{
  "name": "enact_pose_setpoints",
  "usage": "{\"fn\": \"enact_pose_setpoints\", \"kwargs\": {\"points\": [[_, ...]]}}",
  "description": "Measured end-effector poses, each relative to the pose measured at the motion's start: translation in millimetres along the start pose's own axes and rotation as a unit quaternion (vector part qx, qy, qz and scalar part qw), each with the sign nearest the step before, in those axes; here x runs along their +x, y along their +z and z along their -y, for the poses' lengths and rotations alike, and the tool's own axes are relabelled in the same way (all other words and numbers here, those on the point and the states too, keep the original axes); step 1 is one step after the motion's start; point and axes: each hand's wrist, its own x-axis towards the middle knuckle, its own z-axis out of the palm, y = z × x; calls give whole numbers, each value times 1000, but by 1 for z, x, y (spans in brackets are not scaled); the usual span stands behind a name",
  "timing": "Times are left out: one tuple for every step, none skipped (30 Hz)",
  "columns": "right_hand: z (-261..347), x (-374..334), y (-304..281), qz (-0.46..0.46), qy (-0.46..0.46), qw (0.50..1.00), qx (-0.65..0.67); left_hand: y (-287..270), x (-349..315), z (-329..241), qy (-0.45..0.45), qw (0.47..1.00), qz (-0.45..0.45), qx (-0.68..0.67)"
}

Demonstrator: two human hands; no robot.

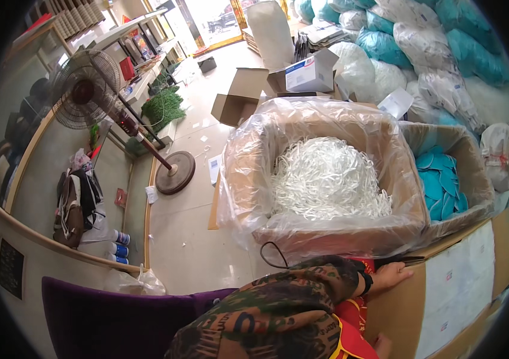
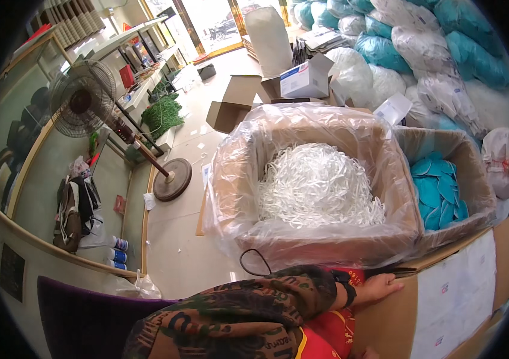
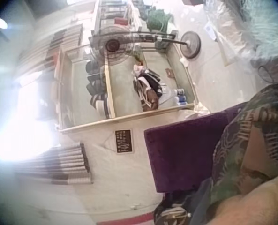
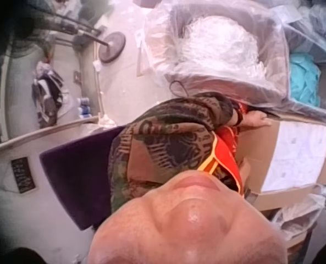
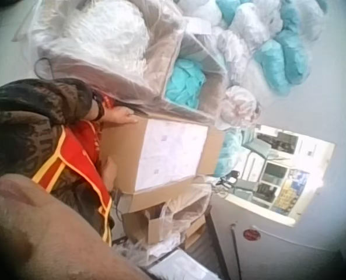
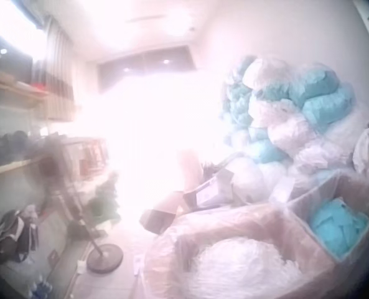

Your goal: Organizing and packing face masks into cardboard boxes within a production facility.

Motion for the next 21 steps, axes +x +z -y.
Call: {"fn": "enact_pose_setpoints", "kwargs": {"points": [[-5, 9, 5, 0, 14, 1000, -1, 9, 12, 6, 17, 1000, 6, -25], [-10, 19, 14, 2, 27, 1000, 3, 19, 23, 12, 35, 998, 16, -51], [-17, 46, 17, -30, 20, 999, 22, 22, 44, 31, 52, 997, 8, -51], [-28, 62, 27, -68, 46, 995, 53, 43, 70, 60, 146, 987, -59, 22], [-52, 80, 46, -122, 7, 989, 89, 39, 81, 64, 123, 992, 18, -21], [-52, 86, 47, -135, 26, 979, 149, 34, 82, 65, 137, 989, 37, -33], [-54, 90, 52, -145, 3, 977, 158, 22, 82, 63, 169, 984, 40, 27], [-21, 88, 14, -47, 46, 990, 126, 11, 90, 78, 42, 996, 72, 9], [-29, 84, 27, -92, 41, 980, 174, 13, 71, 61, 75, 991, -108, 19], [-27, 84, 26, -85, 26, 978, 190, -12, 65, 43, 40, 986, -76, 146], [-32, 85, 39, -98, 5, 979, 176, -27, 54, 17, -19, 994, -55, 89], [-16, 80, 27, -78, 9, 986, 144, -37, 48, 22, 53, 977, -135, 155], [-17, 79, 36, -47, -22, 989, 140, -39, 47, 26, 138, 967, -155, 150], [-10, 71, 30, -31, -38, 986, 161, -35, 36, -2, 158, 972, -133, 114], [-5, 65, 19, -15, -71, 981, 178, -31, 30, -23, 179, 975, -111, 63], [-3, 52, 17, -25, -45, 980, 191, -24, 22, -44, 219, 971, -69, 67], [-6, 44, 16, -50, -43, 977, 201, -14, 23, -60, 260, 963, -28, 70], [-7, 36, 13, -71, -51, 974, 208, -1, 25, -70, 265, 961, -10, 72], [-7, 26, -2, -77, -43, 973, 214, 17, 29, -83, 324, 938, 51, 111], [-7, 13, -21, -97, -44, 961, 256, 35, 33, -92, 378, 907, 105, 151], [-10, 2, -37, -116, -47, 946, 298, 53, 38, -100, 442, 868, 89, 207]]}}
